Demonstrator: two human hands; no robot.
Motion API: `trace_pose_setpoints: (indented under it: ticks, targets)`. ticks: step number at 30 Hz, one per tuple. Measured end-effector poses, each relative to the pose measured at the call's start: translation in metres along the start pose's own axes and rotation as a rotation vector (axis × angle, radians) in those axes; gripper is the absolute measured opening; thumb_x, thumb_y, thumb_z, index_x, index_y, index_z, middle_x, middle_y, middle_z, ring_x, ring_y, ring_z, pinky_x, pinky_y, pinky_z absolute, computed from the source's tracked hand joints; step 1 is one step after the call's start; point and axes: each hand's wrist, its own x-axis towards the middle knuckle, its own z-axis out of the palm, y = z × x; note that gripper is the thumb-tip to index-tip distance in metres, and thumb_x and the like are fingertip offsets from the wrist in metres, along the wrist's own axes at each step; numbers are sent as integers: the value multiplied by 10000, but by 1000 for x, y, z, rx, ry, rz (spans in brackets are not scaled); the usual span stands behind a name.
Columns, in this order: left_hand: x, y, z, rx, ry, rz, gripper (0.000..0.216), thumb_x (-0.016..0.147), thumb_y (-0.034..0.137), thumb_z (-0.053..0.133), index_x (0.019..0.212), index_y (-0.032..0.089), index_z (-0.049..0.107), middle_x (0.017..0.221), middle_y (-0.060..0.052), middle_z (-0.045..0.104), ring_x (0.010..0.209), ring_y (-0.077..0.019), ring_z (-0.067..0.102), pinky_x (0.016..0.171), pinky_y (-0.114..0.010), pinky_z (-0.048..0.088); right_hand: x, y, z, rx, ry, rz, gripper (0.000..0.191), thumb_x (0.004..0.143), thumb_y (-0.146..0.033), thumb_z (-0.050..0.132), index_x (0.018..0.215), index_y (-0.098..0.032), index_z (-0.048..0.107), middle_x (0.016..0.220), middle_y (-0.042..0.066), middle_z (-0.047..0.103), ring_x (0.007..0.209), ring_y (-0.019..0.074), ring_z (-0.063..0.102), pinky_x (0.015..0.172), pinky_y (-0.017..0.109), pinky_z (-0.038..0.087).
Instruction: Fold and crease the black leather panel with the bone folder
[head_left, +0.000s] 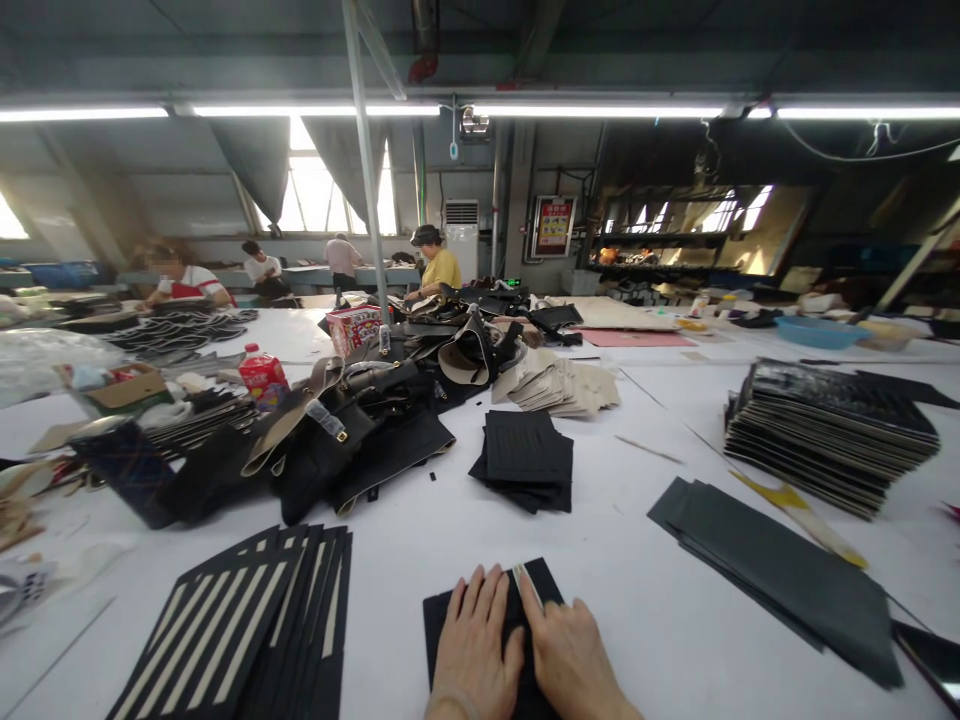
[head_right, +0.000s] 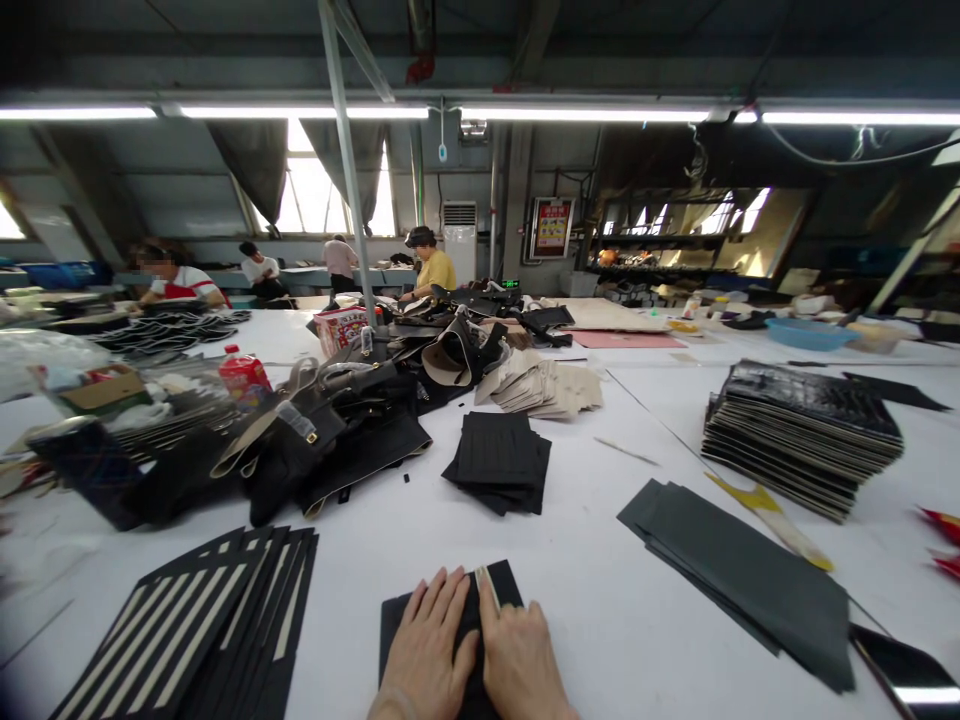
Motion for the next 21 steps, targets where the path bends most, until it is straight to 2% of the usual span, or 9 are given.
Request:
trace_pose_setpoints:
  ticks: [1, 3, 5, 8, 12, 16, 19, 21]
  targets:
    - [0, 0, 0, -1, -1, 1, 563, 919, 505, 272, 1412, 236, 241, 1472, 43, 193, 1364, -233, 151, 1130, -458, 139, 14, 0, -6, 19, -41, 28, 670, 711, -32, 384, 1372, -121, 317, 681, 65, 654, 618, 215, 607, 646, 362, 398]
    - [-1, 0, 1, 1, 1, 4, 566, 917, 508, 278, 1412, 236, 247, 1473, 45, 198, 1363, -234, 154, 1130, -459, 141, 32, 2, -11, 36, -68, 61, 585, 748, -31, 357, 1321, -138, 405, 699, 64, 661, 633, 203, 613, 667, 354, 387]
    - [-1, 0, 3, 12, 12, 7, 559, 921, 504, 265, 1410, 234, 258, 1473, 41, 208, 1363, -238, 156, 1128, -459, 147, 39, 7, -11, 33, -58, 92, 563, 773, -30, 335, 1320, -141, 405, 707, 69, 667, 631, 194, 617, 668, 344, 382]
    - [-3, -1, 3, 25, 35, 13, 551, 927, 502, 246, 1406, 232, 279, 1474, 30, 227, 1363, -238, 157, 1127, -450, 146, 30, 25, -6, 14, -55, 154, 567, 776, -24, 333, 1327, -140, 398, 687, 71, 668, 622, 182, 620, 663, 327, 387]
    - [-7, 0, -9, -37, 9, 80, 522, 922, 502, 297, 1385, 264, 330, 1461, 46, 277, 1359, -201, 181, 1132, -413, 125, -7, 59, -8, -25, -60, 240, 561, 797, -15, 287, 1328, -151, 407, 669, 57, 669, 611, 175, 625, 621, 295, 412]
    - [3, 4, -31, -211, -165, 339, 387, 869, 437, 462, 1248, 364, 498, 1337, 108, 471, 1320, -174, 288, 1111, -379, 178, -60, 80, -22, 102, -61, 406, 480, 925, -193, 194, 1389, -162, 311, 670, 38, 682, 590, 184, 642, 533, 271, 448]
    - [17, 9, -42, -256, -280, 421, 217, 861, 402, 475, 966, 405, 665, 1088, 141, 648, 1217, -164, 449, 1052, -346, 297, -91, 81, -32, 325, -41, 486, 468, 944, -333, 211, 1358, -198, 381, 890, 50, 713, 745, 191, 673, 582, 260, 502]
    - [19, 11, -46, -238, -249, 364, 249, 875, 418, 446, 988, 381, 665, 1098, 108, 650, 1192, -176, 477, 1049, -369, 302, -105, 79, -35, 473, -24, 447, 436, 936, -362, 262, 1282, -224, 487, 1119, 34, 648, 976, 182, 622, 743, 239, 508]
